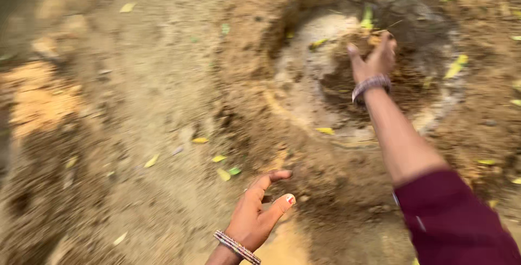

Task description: The person plants a green flowering plant in the soil by hand, using their fingers to create a hole, placing the plant, and then pushing dirt back around the base to secure it.

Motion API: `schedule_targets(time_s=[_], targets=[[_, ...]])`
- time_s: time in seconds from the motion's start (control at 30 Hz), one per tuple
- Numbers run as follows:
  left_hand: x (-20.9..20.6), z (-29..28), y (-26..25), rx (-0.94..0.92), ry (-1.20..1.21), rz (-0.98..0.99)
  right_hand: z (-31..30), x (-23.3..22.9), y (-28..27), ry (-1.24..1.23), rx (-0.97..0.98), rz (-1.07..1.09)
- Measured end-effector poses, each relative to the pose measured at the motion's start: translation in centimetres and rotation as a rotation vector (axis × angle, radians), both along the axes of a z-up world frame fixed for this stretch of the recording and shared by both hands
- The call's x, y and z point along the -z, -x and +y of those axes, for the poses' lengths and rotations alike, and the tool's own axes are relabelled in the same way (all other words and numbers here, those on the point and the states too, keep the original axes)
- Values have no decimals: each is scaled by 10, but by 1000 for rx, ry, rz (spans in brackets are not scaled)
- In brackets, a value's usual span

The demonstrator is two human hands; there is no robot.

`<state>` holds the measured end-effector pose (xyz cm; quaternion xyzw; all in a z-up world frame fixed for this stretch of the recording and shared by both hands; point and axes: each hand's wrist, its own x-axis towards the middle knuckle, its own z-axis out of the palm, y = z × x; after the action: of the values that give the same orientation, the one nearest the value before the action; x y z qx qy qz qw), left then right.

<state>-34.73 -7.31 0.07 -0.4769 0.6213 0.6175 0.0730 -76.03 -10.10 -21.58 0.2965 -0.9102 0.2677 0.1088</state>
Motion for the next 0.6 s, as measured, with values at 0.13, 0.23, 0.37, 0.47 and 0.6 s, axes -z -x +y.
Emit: schedule_targets(time_s=[0.13,0.23,0.37,0.47,0.6], targets=[[7,15,-75,-56,170,141,14,-38,-120,296,-177,-465],[12,23,-150,-133,139,-103,12,-82,-236,457,-460,-491],[14,32,-270,-202,490,-325,22,-118,-350,258,-1004,109],[14,55,-371,-200,622,-397,40,-135,-416,50,-1335,-105],[18,119,-491,-220,445,-588,58,-171,-468,-486,-1563,-437]])
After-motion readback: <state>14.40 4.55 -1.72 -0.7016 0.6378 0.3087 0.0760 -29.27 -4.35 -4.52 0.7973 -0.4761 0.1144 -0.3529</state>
